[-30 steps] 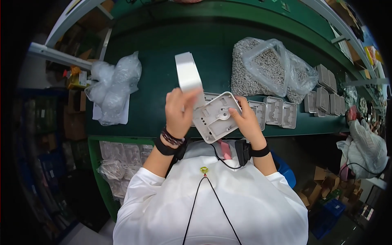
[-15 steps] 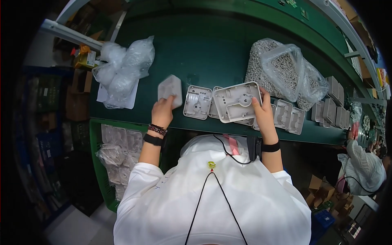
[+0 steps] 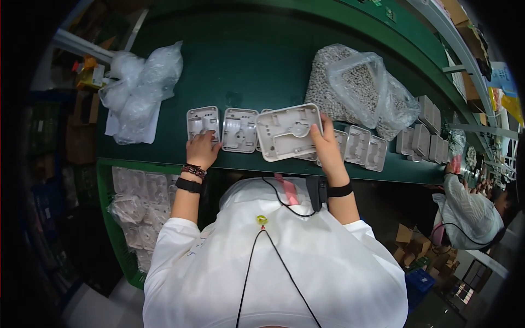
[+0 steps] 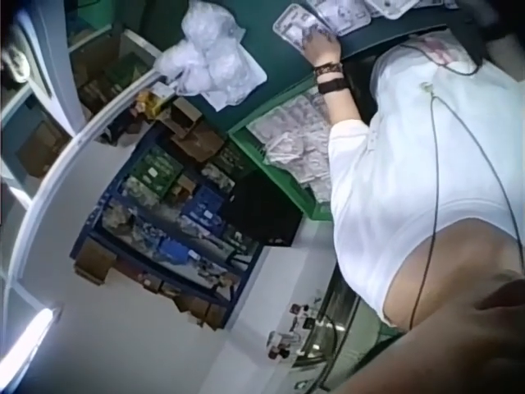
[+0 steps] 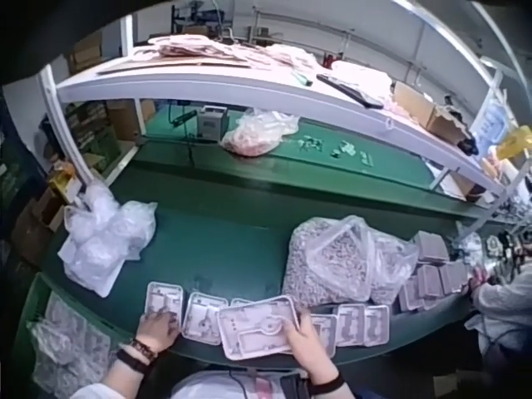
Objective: The person inserts small white components into plastic housings, moves a green bin of housings, and then packs the assembled housings into plastic bags.
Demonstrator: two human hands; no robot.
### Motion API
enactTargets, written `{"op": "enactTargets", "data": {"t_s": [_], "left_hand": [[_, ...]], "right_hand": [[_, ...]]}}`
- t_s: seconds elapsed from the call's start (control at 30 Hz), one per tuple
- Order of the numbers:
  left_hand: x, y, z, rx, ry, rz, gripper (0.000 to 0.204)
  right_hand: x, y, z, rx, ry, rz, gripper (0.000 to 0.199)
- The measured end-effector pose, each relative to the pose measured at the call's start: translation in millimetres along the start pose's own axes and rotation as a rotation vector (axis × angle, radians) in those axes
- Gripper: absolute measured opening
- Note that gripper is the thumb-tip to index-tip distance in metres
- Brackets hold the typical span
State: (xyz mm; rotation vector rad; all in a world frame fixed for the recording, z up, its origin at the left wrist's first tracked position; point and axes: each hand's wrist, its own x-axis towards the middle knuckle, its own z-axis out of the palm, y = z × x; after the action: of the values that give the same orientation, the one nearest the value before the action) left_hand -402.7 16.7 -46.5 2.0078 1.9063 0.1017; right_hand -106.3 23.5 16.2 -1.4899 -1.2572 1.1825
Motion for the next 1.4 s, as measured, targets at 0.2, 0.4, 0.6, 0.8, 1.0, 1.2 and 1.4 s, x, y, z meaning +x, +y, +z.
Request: {"op": "enactTargets", "data": {"t_s": [0.2, 0.4, 0.6, 0.8, 1.0, 1.2, 1.4], "left_hand": [[-16, 33, 4, 0.213, -0.092, 0.081, 0.036], [-57, 27, 10, 0.005, 0.188, 0.070, 0.033], [-115, 20, -4, -0.177, 0.266, -0.046, 0.025], [-202, -20, -21, -0.198, 0.406, -0.317, 0.020], [-261, -83, -14, -0.224, 0.489, -0.567, 0.013], [-265, -108, -9, -0.259, 0.485, -0.551, 0.012], [-257, -100, -14, -0.286, 0.464, -0.472, 0.011]], "right_hand": [[-1, 2, 13, 0.481, -0.115, 0.425, 0.039], [41, 45, 48, 0.840, -0.199, 0.635, 0.036], [113, 91, 106, 0.734, 0.460, 0.524, 0.031], [79, 122, 92, 0.488, 0.009, 0.419, 0.030], [52, 80, 158, -0.566, -0.194, -0.584, 0.026], [-3, 58, 221, -1.007, -0.575, -1.020, 0.026], [-30, 71, 223, -1.204, -0.645, -0.851, 0.017]]}}
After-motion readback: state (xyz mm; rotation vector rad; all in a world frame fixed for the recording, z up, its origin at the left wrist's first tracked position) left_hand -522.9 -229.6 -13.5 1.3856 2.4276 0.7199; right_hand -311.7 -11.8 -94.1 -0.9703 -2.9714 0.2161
